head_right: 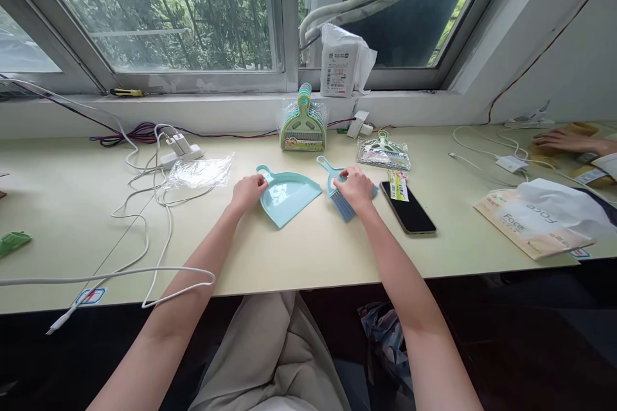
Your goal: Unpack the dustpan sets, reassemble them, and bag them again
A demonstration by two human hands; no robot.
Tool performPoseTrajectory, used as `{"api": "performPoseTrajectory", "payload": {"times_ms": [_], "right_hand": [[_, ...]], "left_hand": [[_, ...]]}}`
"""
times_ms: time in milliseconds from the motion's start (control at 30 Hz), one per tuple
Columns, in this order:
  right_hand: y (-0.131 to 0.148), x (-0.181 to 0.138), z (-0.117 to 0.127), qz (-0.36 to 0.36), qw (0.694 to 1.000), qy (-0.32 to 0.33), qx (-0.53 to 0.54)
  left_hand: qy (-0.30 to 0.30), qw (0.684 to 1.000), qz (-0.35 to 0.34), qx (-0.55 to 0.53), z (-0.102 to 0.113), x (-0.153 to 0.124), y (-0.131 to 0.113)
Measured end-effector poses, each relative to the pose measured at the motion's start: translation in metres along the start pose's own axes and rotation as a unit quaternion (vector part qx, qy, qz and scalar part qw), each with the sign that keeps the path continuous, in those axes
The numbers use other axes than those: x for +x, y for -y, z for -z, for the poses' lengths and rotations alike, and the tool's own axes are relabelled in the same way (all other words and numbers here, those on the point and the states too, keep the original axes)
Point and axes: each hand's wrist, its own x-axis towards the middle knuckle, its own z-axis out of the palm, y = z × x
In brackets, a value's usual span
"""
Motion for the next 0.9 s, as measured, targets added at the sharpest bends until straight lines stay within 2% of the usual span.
{"api": "performPoseTrajectory", "payload": {"times_ms": [133,200,300,367,400,533,633,900], "right_hand": [[0.017,-0.01,0.0,0.049,0.998,0.007,0.034],[0.023,-0.015,-0.002,0.081,0.996,0.03,0.036],[0.028,-0.02,-0.004,0.138,0.988,0.059,0.031],[0.027,-0.02,-0.004,0.168,0.983,0.071,0.034],[0.025,-0.02,-0.004,0.18,0.98,0.08,0.04],[0.019,-0.015,-0.005,0.215,0.966,0.119,0.078],[0.016,-0.012,-0.01,0.234,0.957,0.129,0.116],[0.012,-0.008,-0.018,0.252,0.941,0.134,0.181]], "left_hand": [[0.009,0.997,-0.073,0.016,-0.015,-0.016,-0.033],[0.021,0.991,-0.135,0.007,-0.021,-0.026,-0.05],[0.018,0.954,-0.298,0.008,-0.025,-0.035,-0.063],[-0.019,0.923,-0.383,0.037,-0.024,-0.035,-0.062],[-0.047,0.913,-0.403,0.053,-0.023,-0.034,-0.059],[-0.13,0.91,-0.389,0.065,-0.019,-0.024,-0.043],[-0.124,0.909,-0.393,0.068,-0.02,-0.02,-0.035],[-0.109,0.868,-0.464,0.141,-0.019,-0.02,-0.036]]}}
